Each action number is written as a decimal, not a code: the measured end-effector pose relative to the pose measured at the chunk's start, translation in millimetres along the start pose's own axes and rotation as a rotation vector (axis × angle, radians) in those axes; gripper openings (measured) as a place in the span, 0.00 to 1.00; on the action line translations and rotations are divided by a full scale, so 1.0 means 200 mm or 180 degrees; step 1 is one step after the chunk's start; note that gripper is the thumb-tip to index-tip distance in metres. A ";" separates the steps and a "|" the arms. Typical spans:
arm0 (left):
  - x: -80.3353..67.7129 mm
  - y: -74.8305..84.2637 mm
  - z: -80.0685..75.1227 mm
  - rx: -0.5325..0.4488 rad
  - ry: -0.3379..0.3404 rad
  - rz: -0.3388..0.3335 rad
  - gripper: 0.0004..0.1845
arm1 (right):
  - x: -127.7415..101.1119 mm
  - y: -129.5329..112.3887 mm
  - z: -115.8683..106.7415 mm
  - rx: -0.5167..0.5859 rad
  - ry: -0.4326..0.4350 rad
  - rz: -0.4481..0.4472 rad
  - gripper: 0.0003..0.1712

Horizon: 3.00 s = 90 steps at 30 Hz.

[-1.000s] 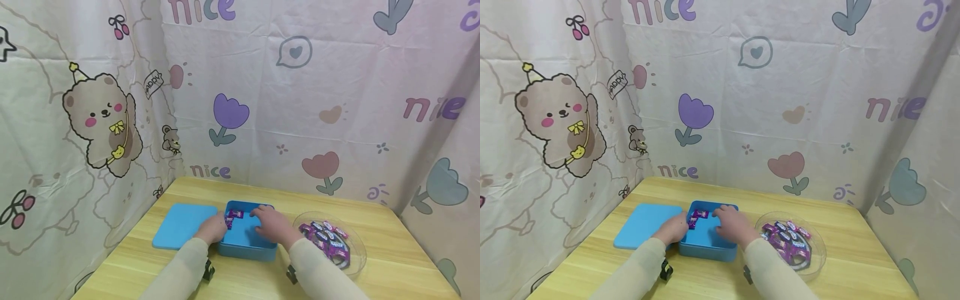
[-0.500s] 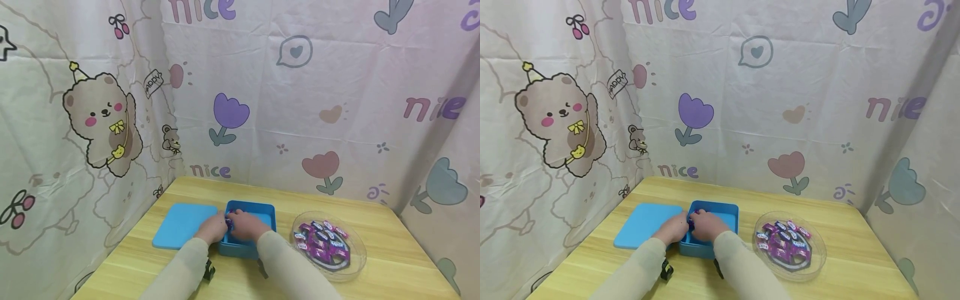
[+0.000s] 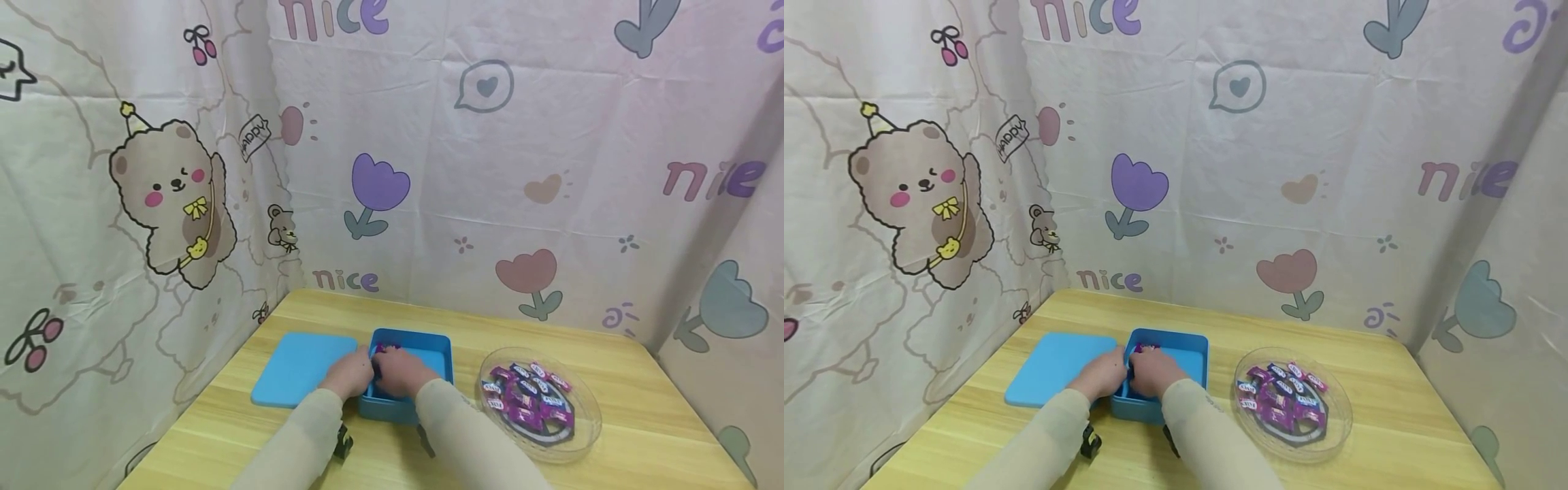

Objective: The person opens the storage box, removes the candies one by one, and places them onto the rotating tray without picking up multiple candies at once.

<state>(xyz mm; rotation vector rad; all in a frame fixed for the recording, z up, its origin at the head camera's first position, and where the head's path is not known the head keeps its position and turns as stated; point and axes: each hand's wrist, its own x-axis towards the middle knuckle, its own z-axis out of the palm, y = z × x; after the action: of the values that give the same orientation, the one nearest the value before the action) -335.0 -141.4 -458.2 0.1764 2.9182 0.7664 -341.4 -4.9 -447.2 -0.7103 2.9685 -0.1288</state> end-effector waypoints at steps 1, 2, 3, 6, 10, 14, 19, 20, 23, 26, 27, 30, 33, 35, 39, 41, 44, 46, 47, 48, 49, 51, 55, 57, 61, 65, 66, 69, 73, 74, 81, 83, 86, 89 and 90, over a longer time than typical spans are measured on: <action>0.00 0.00 0.00 0.0018 -0.0002 -0.0003 0.23 | 0.00 0.00 0.00 -0.0012 0.0025 0.0009 0.21; 0.00 0.00 0.00 0.0037 -0.0004 -0.0006 0.23 | 0.00 0.00 0.00 -0.0032 0.0044 0.0027 0.20; 0.00 0.00 0.00 0.0057 -0.0004 -0.0005 0.24 | 0.00 0.00 0.00 -0.0056 0.0068 0.0036 0.19; 0.01 0.00 0.01 0.0087 -0.0023 -0.0014 0.25 | -0.01 0.01 0.00 -0.0124 0.0128 0.0068 0.16; 0.00 0.00 0.01 0.0069 -0.0015 -0.0025 0.26 | -0.01 0.02 0.00 -0.0162 0.0180 0.0089 0.10; 0.00 0.00 0.01 0.0036 -0.0009 -0.0065 0.28 | -0.02 0.03 0.00 -0.0149 0.0191 0.0132 0.06; 0.00 0.00 0.00 0.0009 -0.0015 -0.0083 0.30 | -0.04 0.05 0.00 -0.0190 0.0227 0.0138 0.06; 0.00 0.00 0.01 0.0007 -0.0019 -0.0090 0.30 | -0.05 0.05 0.00 -0.0183 0.0247 0.0125 0.06; -0.01 0.00 0.00 0.0015 -0.0025 -0.0084 0.30 | -0.07 0.06 -0.01 -0.0139 0.0263 0.0074 0.06; -0.01 0.00 0.00 -0.0007 -0.0039 -0.0094 0.30 | -0.10 0.09 -0.02 -0.0045 0.0238 0.0022 0.08; -0.01 0.00 0.00 -0.0025 -0.0042 -0.0104 0.30 | -0.10 0.10 -0.03 -0.0026 0.0233 -0.0001 0.09; -0.01 0.01 0.00 -0.0065 -0.0034 -0.0123 0.30 | -0.13 0.14 -0.05 -0.0016 0.0283 -0.0075 0.10; -0.01 0.00 0.00 -0.0112 -0.0011 -0.0136 0.30 | -0.17 0.18 -0.08 0.0054 0.0388 -0.0128 0.07; -0.01 0.00 0.01 -0.0132 0.0001 -0.0138 0.30 | -0.21 0.21 -0.11 0.0133 0.0456 -0.0163 0.06; -0.02 -0.01 0.01 -0.0149 0.0006 -0.0139 0.29 | -0.29 0.29 -0.16 0.0150 0.0612 -0.0250 0.06; -0.02 -0.01 0.01 -0.0169 -0.0002 -0.0152 0.29 | -0.33 0.34 -0.18 0.0121 0.0693 -0.0256 0.08; -0.02 -0.01 0.00 -0.0203 -0.0025 -0.0180 0.29 | -0.39 0.40 -0.21 0.0181 0.0771 -0.0175 0.11; -0.02 -0.01 0.00 -0.0227 -0.0038 -0.0198 0.29 | -0.43 0.45 -0.22 0.0289 0.0805 -0.0110 0.13; -0.02 -0.01 0.00 -0.0225 -0.0044 -0.0201 0.29 | -0.45 0.47 -0.22 0.0321 0.0828 -0.0080 0.13; -0.02 -0.01 0.00 -0.0222 -0.0045 -0.0201 0.29 | -0.47 0.49 -0.22 0.0347 0.0838 -0.0041 0.13; -0.02 -0.01 0.00 -0.0205 -0.0045 -0.0194 0.28 | -0.50 0.51 -0.22 0.0375 0.0845 -0.0008 0.14; -0.02 -0.01 0.00 -0.0184 -0.0038 -0.0184 0.28 | -0.54 0.55 -0.21 0.0425 0.0831 0.0054 0.15; -0.02 0.00 0.01 -0.0147 -0.0035 -0.0149 0.28 | -0.64 0.64 -0.20 0.0413 0.0783 0.0098 0.15; -0.02 0.00 0.01 -0.0156 -0.0035 -0.0149 0.28 | -0.70 0.69 -0.19 0.0381 0.0779 0.0023 0.15; -0.02 0.01 0.01 -0.0162 -0.0037 -0.0142 0.28 | -0.81 0.78 -0.18 0.0300 0.0769 -0.0168 0.17; -0.02 0.01 0.01 -0.0203 -0.0045 -0.0190 0.28 | -0.91 0.86 -0.17 0.0370 0.0590 -0.0230 0.18; -0.02 0.01 0.01 -0.0206 -0.0044 -0.0196 0.28 | -0.93 0.87 -0.17 0.0433 0.0536 -0.0262 0.18; -0.02 0.01 0.00 -0.0226 -0.0034 -0.0210 0.28 | -0.97 0.90 -0.17 0.0599 0.0375 -0.0303 0.17; -0.01 0.01 0.00 -0.0248 -0.0026 -0.0221 0.28 | -0.99 0.92 -0.15 0.0662 0.0264 -0.0378 0.16; -0.01 0.01 0.00 -0.0249 -0.0028 -0.0223 0.28 | -0.99 0.93 -0.15 0.0672 0.0229 -0.0382 0.16; -0.01 0.00 0.02 -0.0165 -0.0043 -0.0190 0.28 | -0.99 0.93 -0.13 0.0845 0.0086 -0.0396 0.17; -0.01 0.01 0.02 -0.0151 -0.0045 -0.0181 0.28 | -0.99 0.93 -0.14 0.0882 0.0101 -0.0393 0.17; -0.01 0.01 0.01 -0.0147 -0.0043 -0.0180 0.28 | -0.96 0.91 -0.16 0.0819 0.0187 -0.0351 0.16; -0.01 0.01 0.00 -0.0147 -0.0036 -0.0172 0.27 | -0.91 0.88 -0.19 0.0671 0.0348 -0.0357 0.15; -0.01 0.01 0.00 -0.0155 -0.0031 -0.0184 0.28 | -0.89 0.86 -0.20 0.0628 0.0397 -0.0356 0.14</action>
<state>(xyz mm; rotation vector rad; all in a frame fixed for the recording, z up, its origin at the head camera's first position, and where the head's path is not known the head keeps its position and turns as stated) -333.1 -139.8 -456.3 0.0904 2.8784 0.8240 -263.9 231.2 -413.3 -0.8703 2.9732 -0.4832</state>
